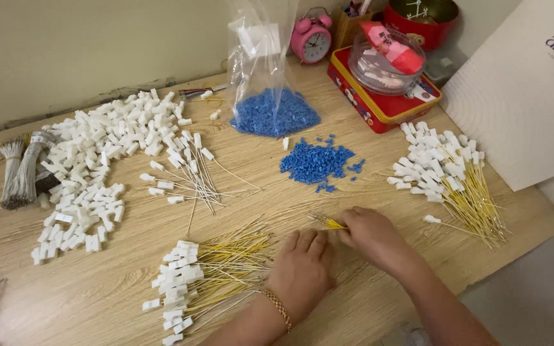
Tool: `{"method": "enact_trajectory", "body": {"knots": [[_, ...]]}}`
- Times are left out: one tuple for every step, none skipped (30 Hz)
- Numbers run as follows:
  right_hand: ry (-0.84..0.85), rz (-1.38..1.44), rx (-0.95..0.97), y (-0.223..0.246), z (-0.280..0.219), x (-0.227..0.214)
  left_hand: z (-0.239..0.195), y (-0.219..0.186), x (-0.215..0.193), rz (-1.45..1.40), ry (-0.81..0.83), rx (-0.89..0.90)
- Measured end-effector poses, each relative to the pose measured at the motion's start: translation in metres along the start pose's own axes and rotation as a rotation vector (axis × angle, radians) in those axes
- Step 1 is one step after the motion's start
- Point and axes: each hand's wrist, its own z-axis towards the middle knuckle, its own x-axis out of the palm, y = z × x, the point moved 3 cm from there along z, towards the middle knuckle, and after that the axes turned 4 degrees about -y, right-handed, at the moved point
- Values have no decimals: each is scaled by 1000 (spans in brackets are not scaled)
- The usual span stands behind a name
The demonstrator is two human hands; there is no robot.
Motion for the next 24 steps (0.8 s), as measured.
{"method": "enact_trajectory", "body": {"knots": [[52,-72,-27,2,3,1,-2,-3,-1,1,-2,5],[104,-145,-53,4,5,1,-4,-5,-2,3,-5,11],[100,-145,-52,-3,6,8,-7,-8,-7,4,-7,15],[84,-177,-96,-7,7,15,-10,-11,-12,-6,-11,23],[67,-211,-145,-11,10,22,-14,-12,-17,-15,-19,29],[61,-214,-147,-7,7,14,-19,-12,-20,-11,-24,30],[51,-97,-66,-5,6,4,-23,-11,-22,-46,-49,26],[41,21,15,-3,4,-5,-27,-11,-25,-81,-75,22],[39,18,13,-3,2,-9,-33,-11,-28,-80,-79,22],[43,313,140,-6,-1,-12,-39,-11,-31,-134,-115,10],[44,611,271,-9,-4,-14,-43,-11,-35,-187,-148,4],[37,610,272,-14,-5,-7,-47,-10,-34,-186,-150,10],[-27,869,289,-19,-5,-1,-51,-8,-34,-233,-162,23],[-94,1128,301,-25,-4,5,-55,-7,-34,-281,-174,36],[-99,1129,296,-18,-5,2,-57,-6,-31,-277,-177,40],[-169,1189,258,-12,-6,-3,-59,-6,-28,-299,-175,61],[-234,1249,216,-5,-6,-7,-63,-5,-25,-320,-174,78],[-233,1250,209,-5,-6,-4,-65,-4,-23,-315,-178,76],[-284,1262,133,-4,-6,-2,-67,-4,-20,-319,-181,87],[-335,1273,57,-3,-6,0,-70,-4,-18,-324,-184,97],[-333,1275,53,1,-7,2,-71,-4,-17,-320,-186,95],[-358,1277,-2,5,-9,3,-72,-3,-16,-320,-189,99],[-384,1275,-55,8,-11,4,-73,-4,-15,-322,-191,104],[-384,1276,-56,6,-13,11,-73,-5,-16,-321,-192,104]]}}
